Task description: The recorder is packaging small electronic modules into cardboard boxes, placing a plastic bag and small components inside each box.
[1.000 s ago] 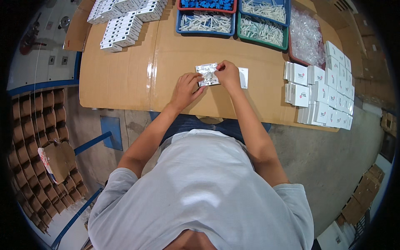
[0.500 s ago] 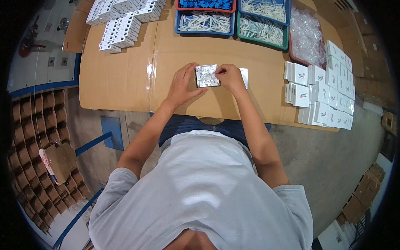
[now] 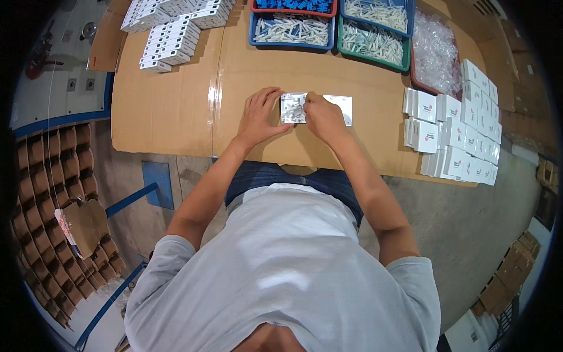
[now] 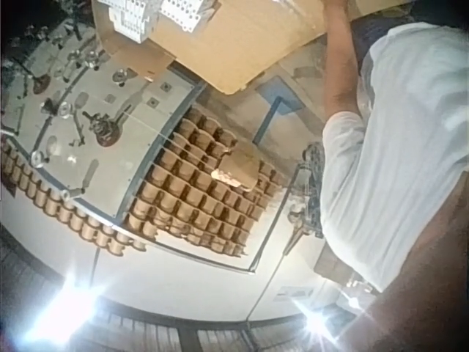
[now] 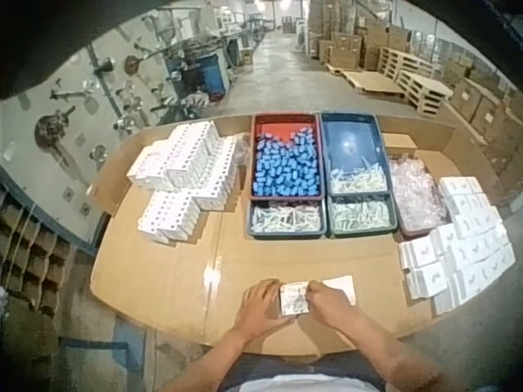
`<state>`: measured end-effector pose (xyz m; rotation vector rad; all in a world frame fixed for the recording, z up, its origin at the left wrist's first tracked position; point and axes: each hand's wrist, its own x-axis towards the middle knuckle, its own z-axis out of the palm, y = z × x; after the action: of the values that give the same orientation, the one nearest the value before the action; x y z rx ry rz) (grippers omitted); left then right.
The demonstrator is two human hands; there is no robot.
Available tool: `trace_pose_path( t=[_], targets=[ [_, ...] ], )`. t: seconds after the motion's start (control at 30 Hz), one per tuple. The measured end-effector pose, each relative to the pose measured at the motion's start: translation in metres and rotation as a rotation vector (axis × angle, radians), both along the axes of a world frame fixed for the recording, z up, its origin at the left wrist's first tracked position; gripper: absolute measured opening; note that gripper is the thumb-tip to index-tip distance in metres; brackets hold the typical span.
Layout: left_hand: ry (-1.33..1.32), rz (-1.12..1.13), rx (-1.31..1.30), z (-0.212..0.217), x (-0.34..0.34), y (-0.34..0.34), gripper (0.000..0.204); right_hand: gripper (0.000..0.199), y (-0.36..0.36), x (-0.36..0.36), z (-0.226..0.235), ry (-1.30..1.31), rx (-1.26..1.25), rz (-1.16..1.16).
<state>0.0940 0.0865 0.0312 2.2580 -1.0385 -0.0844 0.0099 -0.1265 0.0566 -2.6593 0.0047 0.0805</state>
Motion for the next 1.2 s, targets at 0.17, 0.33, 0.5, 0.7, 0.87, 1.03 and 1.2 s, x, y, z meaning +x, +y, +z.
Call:
trace_pose_path(
  t=[0.17,0.33,0.5,0.7,0.87,1.03,1.2],
  targets=[
    [0.014,0.003,0.012,0.001,0.0,0.002,0.084,0.009,-0.002,0.003,0.001,0.063,-0.009,0.067],
    [0.015,0.006,0.016,0.001,0.001,0.001,0.083,0.011,-0.01,0.007,0.005,0.057,-0.005,0.176],
    [0.013,0.014,0.013,0.002,0.002,0.0,0.083,0.014,-0.011,0.008,0.015,0.118,-0.076,0.229],
    [0.008,0.016,0.021,0.002,-0.001,0.0,0.084,0.016,-0.009,0.008,0.015,0.122,-0.109,0.235],
    [-0.001,0.009,0.03,0.0,-0.004,0.004,0.085,0.016,-0.005,0.004,0.019,0.162,-0.013,0.126],
    [-0.017,-0.009,0.011,0.001,-0.001,0.001,0.086,0.018,-0.015,-0.002,0.01,0.023,0.117,0.083],
    [0.012,-0.004,0.026,0.003,0.005,0.0,0.091,0.015,-0.015,-0.009,0.02,0.017,0.402,-0.227]
  ],
)
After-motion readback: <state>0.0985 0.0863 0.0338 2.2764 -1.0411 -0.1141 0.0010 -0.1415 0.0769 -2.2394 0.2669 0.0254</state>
